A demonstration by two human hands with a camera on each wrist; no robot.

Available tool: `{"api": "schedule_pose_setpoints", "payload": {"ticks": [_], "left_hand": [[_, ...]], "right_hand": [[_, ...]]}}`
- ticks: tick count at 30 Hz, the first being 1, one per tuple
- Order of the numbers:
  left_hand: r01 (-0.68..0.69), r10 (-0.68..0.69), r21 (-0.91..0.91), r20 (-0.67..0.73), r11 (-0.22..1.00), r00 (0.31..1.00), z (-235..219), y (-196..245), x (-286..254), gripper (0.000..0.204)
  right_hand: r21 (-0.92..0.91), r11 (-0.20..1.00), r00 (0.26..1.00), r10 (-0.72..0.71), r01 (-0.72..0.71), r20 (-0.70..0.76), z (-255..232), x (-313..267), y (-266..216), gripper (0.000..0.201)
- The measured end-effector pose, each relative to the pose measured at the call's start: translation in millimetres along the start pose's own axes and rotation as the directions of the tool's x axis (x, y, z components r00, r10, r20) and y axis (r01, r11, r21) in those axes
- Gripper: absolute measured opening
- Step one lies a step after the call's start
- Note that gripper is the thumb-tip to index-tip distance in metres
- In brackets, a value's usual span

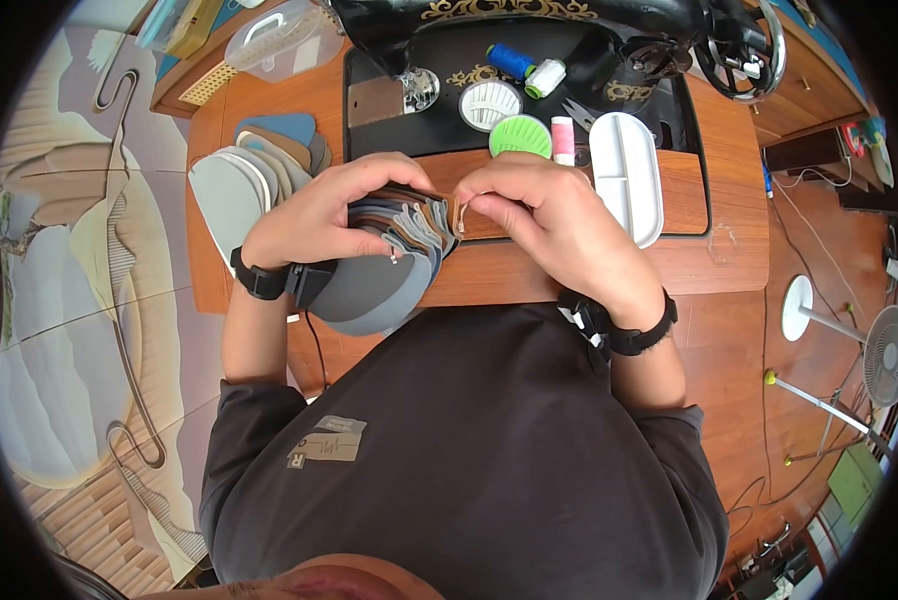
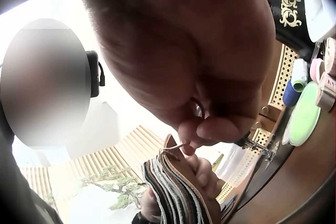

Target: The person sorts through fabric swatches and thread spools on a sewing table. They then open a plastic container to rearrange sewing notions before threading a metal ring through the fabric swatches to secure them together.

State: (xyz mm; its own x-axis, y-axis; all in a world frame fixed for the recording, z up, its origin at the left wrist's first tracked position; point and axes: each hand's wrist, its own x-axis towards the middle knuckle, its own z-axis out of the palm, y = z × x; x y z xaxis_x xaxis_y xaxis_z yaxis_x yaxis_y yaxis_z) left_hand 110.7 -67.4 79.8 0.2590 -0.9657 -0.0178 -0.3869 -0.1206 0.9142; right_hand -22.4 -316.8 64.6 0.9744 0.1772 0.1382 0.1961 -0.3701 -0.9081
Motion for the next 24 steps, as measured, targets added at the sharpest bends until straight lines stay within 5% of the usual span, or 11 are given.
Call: {"api": "schedule_pose_setpoints", "payload": {"ticks": [6, 12, 21, 24], "left_hand": [[-0.019, 0.022, -0.045, 0.073, 0.999, 0.997, -2.1, -4.7, 2.0, 0.066], [0.151, -0.122, -0.153, 0.185, 0.977, 0.975, -5.6, 3.3, 3.0, 0.064], [-0.111, 0.091, -0.169, -0.117, 0.979, 0.989, -13.2, -2.4, -8.9, 0.056], [-0.076, 0.021, -0.211, -0.252, 0.974, 0.967, -12.8, 2.9, -5.5, 0.057]], "right_hand": [[0.118, 0.984, 0.991, 0.135, -0.135, 0.008, 9.0, 5.9, -16.1, 0.010], [0.362, 0.908, 0.977, 0.196, -0.212, 0.082, 22.8, 7.6, -1.2, 0.008], [0.486, 0.872, 0.935, 0.218, -0.059, -0.278, 28.2, -1.9, -1.8, 0.013], [0.468, 0.883, 0.942, 0.192, -0.044, -0.275, 23.4, -2.3, -7.7, 0.018]]}}
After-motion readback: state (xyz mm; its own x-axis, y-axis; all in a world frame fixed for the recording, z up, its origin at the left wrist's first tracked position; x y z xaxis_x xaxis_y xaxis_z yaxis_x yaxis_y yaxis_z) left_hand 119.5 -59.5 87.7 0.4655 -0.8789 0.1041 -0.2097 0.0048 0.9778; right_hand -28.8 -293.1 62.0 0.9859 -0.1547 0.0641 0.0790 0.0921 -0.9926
